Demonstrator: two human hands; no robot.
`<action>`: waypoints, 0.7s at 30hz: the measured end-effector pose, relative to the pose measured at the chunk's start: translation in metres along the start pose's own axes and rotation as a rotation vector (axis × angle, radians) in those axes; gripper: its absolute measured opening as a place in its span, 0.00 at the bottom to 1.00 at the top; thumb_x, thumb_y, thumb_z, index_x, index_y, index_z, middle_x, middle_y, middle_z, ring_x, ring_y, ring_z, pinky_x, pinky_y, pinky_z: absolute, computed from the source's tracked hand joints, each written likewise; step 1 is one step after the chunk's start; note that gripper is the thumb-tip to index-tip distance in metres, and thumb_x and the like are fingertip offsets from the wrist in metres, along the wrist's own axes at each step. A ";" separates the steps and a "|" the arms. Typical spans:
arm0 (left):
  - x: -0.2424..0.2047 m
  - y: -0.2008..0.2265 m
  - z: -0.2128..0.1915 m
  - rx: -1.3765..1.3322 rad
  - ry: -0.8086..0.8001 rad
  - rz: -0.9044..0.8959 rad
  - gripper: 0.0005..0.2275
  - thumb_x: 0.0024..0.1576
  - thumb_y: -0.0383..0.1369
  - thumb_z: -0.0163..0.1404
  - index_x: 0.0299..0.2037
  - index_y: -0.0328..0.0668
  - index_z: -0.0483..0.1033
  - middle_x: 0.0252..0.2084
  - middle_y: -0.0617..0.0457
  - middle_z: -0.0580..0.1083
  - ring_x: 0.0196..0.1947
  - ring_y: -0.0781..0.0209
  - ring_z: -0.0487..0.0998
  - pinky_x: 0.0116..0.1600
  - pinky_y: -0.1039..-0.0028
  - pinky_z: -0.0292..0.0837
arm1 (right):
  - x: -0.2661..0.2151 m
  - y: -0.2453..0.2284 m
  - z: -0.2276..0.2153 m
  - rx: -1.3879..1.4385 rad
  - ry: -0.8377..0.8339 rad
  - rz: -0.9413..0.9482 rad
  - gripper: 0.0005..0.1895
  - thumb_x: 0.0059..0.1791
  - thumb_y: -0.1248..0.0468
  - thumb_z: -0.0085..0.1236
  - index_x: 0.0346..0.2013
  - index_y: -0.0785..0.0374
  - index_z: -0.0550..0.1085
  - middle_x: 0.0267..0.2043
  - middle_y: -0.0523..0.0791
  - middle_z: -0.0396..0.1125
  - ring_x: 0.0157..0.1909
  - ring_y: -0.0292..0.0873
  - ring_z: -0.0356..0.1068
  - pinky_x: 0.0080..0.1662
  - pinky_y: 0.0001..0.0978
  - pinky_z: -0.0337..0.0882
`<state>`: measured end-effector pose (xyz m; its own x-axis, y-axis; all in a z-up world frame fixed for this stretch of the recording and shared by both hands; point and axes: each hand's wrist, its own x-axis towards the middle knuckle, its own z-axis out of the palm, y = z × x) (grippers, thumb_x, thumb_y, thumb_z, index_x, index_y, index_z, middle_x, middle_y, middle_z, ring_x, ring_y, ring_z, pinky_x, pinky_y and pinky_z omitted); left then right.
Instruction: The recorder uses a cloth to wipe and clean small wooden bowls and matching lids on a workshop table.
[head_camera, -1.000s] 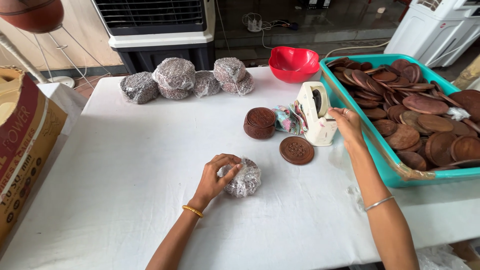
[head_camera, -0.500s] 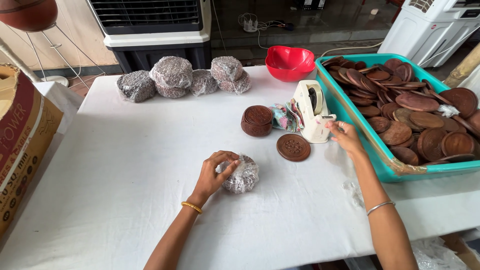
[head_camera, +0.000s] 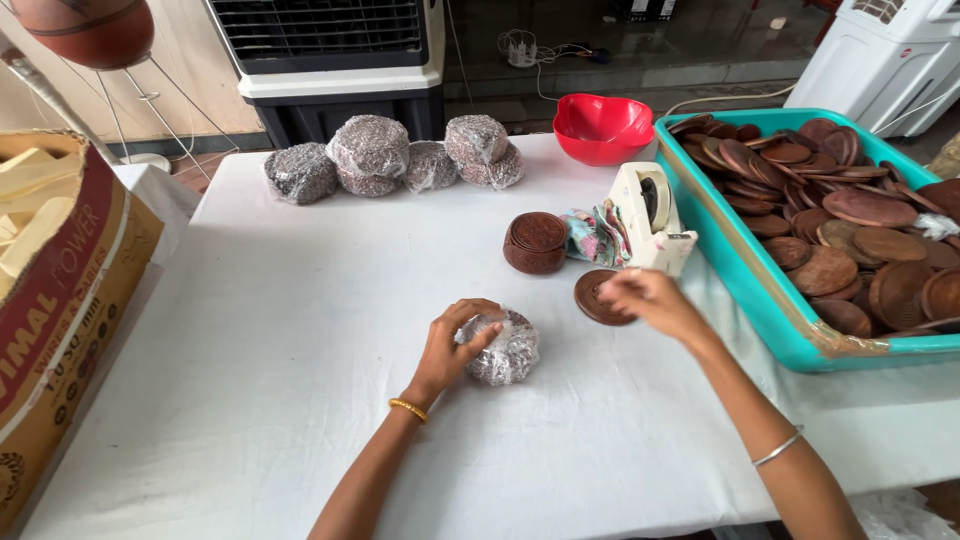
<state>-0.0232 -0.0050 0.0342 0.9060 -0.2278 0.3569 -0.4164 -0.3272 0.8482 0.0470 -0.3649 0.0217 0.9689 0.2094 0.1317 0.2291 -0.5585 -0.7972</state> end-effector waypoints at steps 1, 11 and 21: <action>0.000 -0.001 0.000 0.003 -0.001 0.000 0.14 0.55 0.40 0.56 0.46 0.42 0.82 0.52 0.49 0.78 0.56 0.53 0.77 0.63 0.56 0.70 | -0.001 -0.022 0.012 0.003 0.001 0.000 0.17 0.51 0.51 0.57 0.41 0.61 0.79 0.38 0.45 0.78 0.37 0.35 0.76 0.41 0.27 0.76; 0.002 -0.012 0.000 -0.037 -0.055 -0.042 0.18 0.56 0.40 0.56 0.54 0.42 0.79 0.56 0.47 0.78 0.59 0.52 0.77 0.64 0.58 0.70 | 0.038 -0.098 0.075 0.285 -0.513 0.070 0.16 0.51 0.52 0.59 0.38 0.64 0.78 0.31 0.37 0.70 0.29 0.27 0.63 0.31 0.20 0.64; 0.002 -0.005 -0.001 -0.115 -0.098 -0.149 0.20 0.55 0.43 0.56 0.54 0.42 0.78 0.53 0.46 0.79 0.55 0.52 0.81 0.61 0.61 0.75 | 0.052 -0.099 0.087 0.336 -0.680 0.035 0.14 0.50 0.55 0.62 0.40 0.65 0.77 0.32 0.38 0.69 0.33 0.27 0.65 0.31 0.20 0.64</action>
<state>-0.0195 -0.0027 0.0316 0.9428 -0.2745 0.1892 -0.2619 -0.2585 0.9298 0.0666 -0.2295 0.0562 0.6788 0.7059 -0.2024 0.0532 -0.3222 -0.9452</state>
